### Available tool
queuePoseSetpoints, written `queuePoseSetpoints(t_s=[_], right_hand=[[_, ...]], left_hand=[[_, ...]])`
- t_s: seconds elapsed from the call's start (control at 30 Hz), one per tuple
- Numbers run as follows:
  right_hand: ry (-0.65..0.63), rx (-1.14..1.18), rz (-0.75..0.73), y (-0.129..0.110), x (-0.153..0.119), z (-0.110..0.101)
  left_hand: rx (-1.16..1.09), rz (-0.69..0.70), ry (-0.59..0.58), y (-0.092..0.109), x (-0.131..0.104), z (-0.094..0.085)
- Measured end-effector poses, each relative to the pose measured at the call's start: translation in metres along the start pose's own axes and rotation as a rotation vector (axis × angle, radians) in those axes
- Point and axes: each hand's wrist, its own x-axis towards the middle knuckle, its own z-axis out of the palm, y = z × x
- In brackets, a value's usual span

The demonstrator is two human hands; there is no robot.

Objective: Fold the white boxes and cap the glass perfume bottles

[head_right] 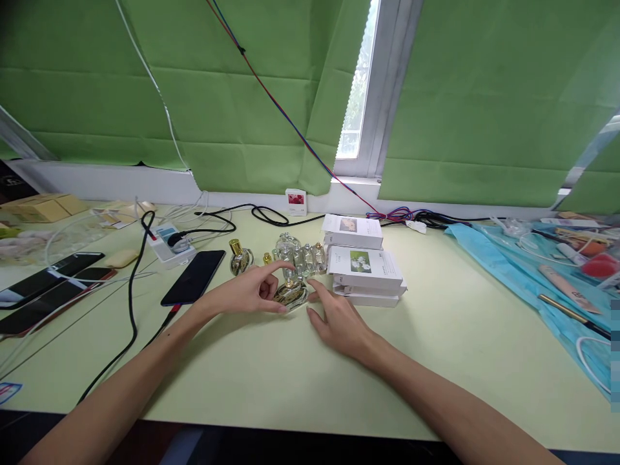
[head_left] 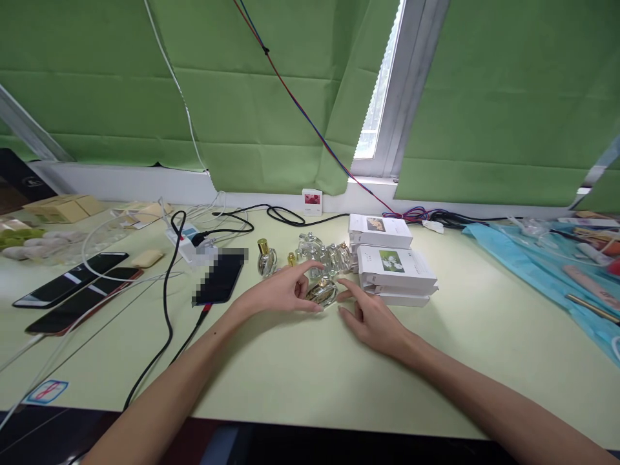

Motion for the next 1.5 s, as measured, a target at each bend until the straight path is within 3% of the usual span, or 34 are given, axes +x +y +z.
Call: queuePoseSetpoints(t_s=[0.23,0.63,0.7,0.9,1.0,1.1,1.2,1.33,1.5], right_hand=[[0.000,0.007,-0.016,0.000,0.000,0.000],[-0.018,0.021,-0.015,0.003,-0.001,0.002],[-0.022,0.015,-0.011,0.003,-0.001,0.002],[-0.043,0.016,-0.009,0.002,0.000,0.001],[-0.047,0.021,-0.015,0.002,0.000,0.001],[-0.056,0.026,-0.011,0.002,0.000,0.000],[-0.072,0.031,-0.003,0.001,-0.001,-0.001],[-0.083,0.044,0.000,0.001,0.000,-0.001],[-0.091,0.046,0.008,0.000,0.000,0.000]], left_hand=[[0.002,0.018,-0.003,0.000,-0.001,-0.001],[0.040,0.031,0.103,-0.001,0.003,0.004],[0.052,0.034,0.185,0.000,0.004,0.003],[0.081,0.043,0.620,0.001,0.006,-0.003],[0.157,-0.001,0.727,-0.002,0.005,-0.011],[0.284,-0.081,0.712,-0.008,0.003,-0.018],[0.379,-0.163,0.607,-0.013,0.003,-0.021],[0.491,-0.226,0.464,-0.016,0.004,-0.017],[0.555,-0.253,0.367,-0.021,0.008,-0.008]])
